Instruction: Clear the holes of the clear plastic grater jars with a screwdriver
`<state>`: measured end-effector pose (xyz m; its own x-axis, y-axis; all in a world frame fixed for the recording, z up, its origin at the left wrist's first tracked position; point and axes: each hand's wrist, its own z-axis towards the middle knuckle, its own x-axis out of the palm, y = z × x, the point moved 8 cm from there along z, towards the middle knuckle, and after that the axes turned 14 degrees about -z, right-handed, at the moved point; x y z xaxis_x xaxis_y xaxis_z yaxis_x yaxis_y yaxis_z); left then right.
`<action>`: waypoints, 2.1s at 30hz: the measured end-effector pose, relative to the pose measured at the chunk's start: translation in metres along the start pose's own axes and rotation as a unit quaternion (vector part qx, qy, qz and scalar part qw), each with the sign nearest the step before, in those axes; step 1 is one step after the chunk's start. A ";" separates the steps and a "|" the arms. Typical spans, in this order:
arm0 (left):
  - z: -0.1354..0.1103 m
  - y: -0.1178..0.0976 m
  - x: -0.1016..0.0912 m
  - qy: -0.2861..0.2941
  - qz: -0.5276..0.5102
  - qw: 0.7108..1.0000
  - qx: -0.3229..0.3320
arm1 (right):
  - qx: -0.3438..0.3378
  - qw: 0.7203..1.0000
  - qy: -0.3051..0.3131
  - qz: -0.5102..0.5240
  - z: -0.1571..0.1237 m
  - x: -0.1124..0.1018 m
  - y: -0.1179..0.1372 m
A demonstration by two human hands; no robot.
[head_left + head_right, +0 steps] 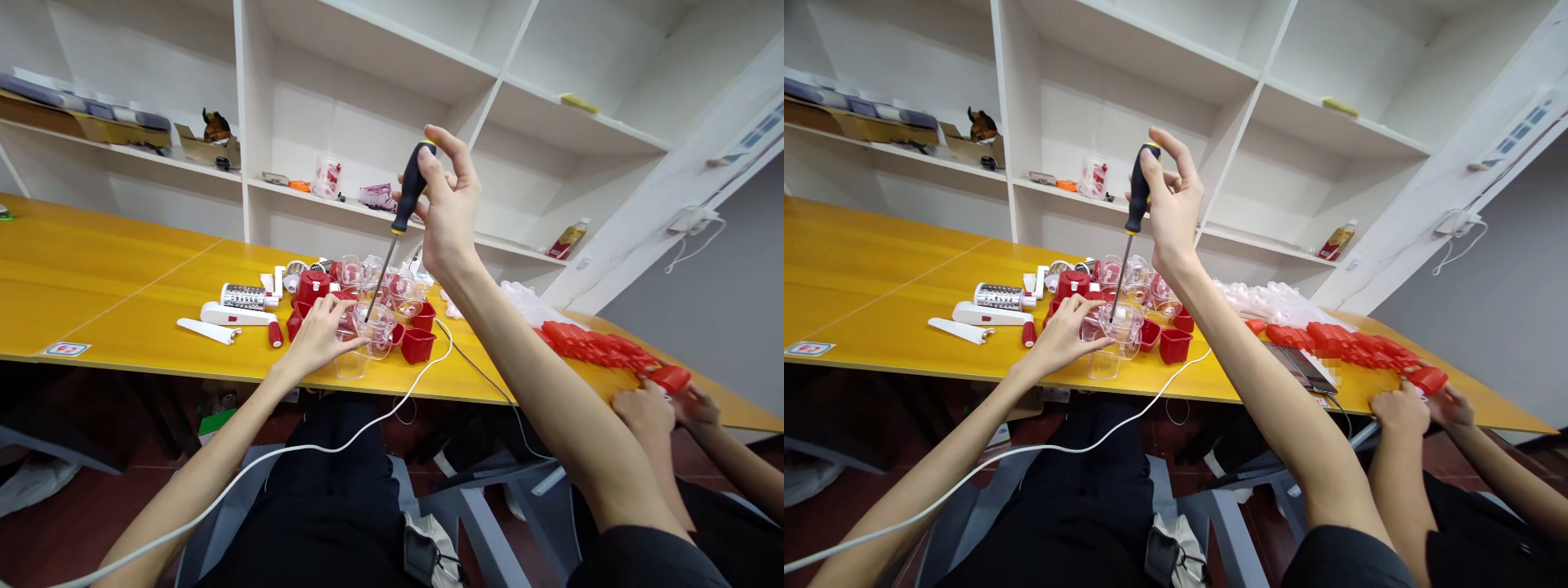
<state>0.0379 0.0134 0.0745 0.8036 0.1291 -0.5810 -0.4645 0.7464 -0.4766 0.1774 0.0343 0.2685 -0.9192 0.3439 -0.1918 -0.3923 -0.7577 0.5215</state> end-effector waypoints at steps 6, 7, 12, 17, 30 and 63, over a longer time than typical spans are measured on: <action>0.000 -0.001 -0.001 -0.003 -0.001 1.000 0.008 | 0.002 0.998 0.004 -0.061 0.003 0.002 -0.006; 0.000 -0.001 -0.001 -0.004 -0.001 1.000 0.009 | -0.003 0.997 0.001 -0.076 0.003 0.002 -0.006; 0.001 -0.001 -0.001 -0.005 0.001 1.000 0.011 | -0.010 0.996 0.002 -0.089 0.004 0.002 -0.005; 0.000 0.000 0.000 -0.004 0.003 1.000 0.012 | 0.012 0.999 0.001 -0.040 0.002 0.005 -0.001; 0.000 0.000 0.001 -0.007 0.008 1.000 0.018 | 0.014 0.998 0.004 -0.069 0.003 0.009 0.007; 0.001 0.002 0.002 -0.012 0.002 1.000 0.027 | 0.019 0.995 -0.018 -0.091 0.003 0.002 0.011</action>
<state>0.0386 0.0156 0.0729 0.8113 0.1473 -0.5658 -0.4467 0.7805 -0.4373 0.1715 0.0285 0.2760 -0.8306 0.4945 -0.2561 -0.5506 -0.6598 0.5114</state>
